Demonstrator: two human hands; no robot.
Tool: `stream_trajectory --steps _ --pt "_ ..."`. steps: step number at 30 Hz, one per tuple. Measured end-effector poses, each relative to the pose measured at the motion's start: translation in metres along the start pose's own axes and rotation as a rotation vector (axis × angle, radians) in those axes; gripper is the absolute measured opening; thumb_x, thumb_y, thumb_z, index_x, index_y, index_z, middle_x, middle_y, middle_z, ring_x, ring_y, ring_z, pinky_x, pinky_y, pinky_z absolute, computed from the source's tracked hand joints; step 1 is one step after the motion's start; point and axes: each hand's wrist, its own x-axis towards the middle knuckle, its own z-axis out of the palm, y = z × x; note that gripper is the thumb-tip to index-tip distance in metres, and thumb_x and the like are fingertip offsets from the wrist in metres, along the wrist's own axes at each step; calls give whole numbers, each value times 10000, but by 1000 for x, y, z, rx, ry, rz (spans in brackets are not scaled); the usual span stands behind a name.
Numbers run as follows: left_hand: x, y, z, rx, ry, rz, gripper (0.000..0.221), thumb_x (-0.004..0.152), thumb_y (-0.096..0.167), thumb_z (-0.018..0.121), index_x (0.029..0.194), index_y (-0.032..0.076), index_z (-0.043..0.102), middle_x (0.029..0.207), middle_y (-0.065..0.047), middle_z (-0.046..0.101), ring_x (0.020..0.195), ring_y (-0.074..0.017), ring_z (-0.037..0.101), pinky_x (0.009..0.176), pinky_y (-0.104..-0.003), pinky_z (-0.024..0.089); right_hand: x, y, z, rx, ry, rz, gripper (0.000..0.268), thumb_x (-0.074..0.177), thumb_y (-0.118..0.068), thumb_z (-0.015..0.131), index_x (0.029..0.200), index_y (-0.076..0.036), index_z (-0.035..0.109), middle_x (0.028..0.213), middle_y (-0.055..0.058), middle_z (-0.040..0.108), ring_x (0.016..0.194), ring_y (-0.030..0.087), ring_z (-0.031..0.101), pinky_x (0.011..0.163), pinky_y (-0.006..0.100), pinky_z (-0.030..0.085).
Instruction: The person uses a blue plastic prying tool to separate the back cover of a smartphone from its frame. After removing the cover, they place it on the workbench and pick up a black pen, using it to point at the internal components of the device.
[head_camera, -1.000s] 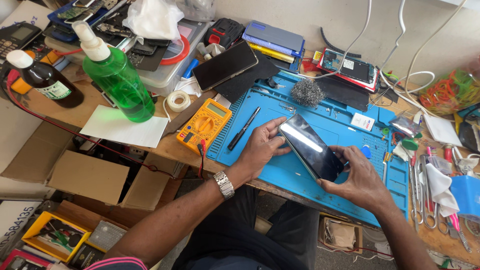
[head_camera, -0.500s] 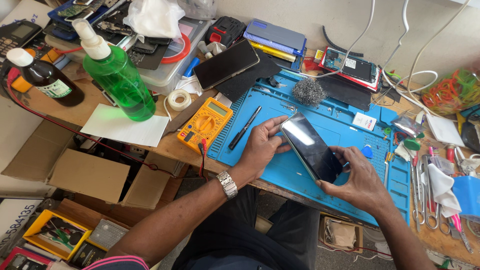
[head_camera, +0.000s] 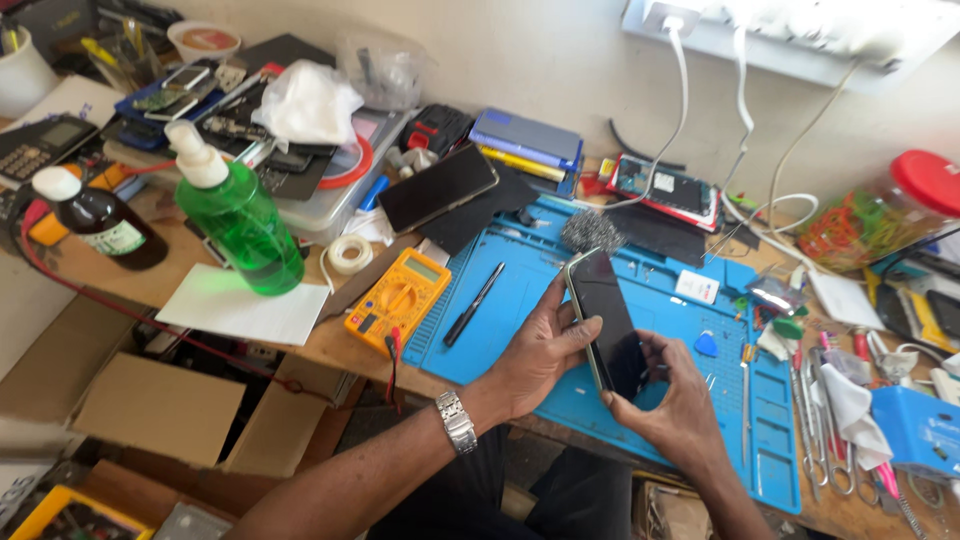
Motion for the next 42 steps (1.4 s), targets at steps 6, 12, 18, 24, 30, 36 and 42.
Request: stream_trajectory --steps 6,12,18,24,30,36,42 --pt "18 19 -5 138 -150 4 1059 743 83 847 1610 180 247 1387 9 560 1251 -120 566 1059 -339 529 0 9 -11 163 -59 -42 868 563 -198 873 1359 -42 566 1115 79 640 1037 198 620 938 342 498" --pt "27 19 -15 245 -256 32 924 737 84 911 1547 49 467 1313 -32 622 1234 -157 589 1065 -370 535 0 6 -17 120 -64 -68 879 545 -220 878 1354 -57 577 1109 70 653 987 199 644 913 349 519" --pt "28 22 -18 256 -278 -17 916 725 118 918 1516 17 466 1285 -60 651 1268 -162 603 1044 -367 582 0 6 -17 119 -83 -95 852 526 -230 886 1311 -47 612 1048 67 677 936 204 660 849 349 541" --pt "31 20 -25 327 -285 -7 839 723 129 910 1456 19 516 1208 -73 678 1216 -184 635 1018 -387 598 2 11 -15 97 -94 -128 844 525 -230 883 1304 -38 622 1024 70 681 944 197 663 846 346 547" --pt "29 16 -25 354 -295 44 616 872 153 842 1396 22 545 1261 -64 674 1230 -163 635 1060 -361 570 0 -2 -11 57 -33 -96 823 559 -250 883 1303 -25 612 1040 87 668 957 213 664 831 348 546" --pt "26 -18 -16 247 190 -102 386 1017 313 582 1326 90 522 1167 -29 669 1046 -145 675 832 -355 612 -6 -21 7 -118 113 -110 885 627 -338 935 1347 26 570 1058 160 614 986 293 619 824 410 526" --pt "43 4 -21 245 156 -162 389 993 296 564 1313 76 533 1173 -59 693 1024 -154 704 813 -345 629 -8 22 -35 -51 134 -18 472 814 -216 810 1262 -112 706 1037 89 724 911 197 706 753 349 583"
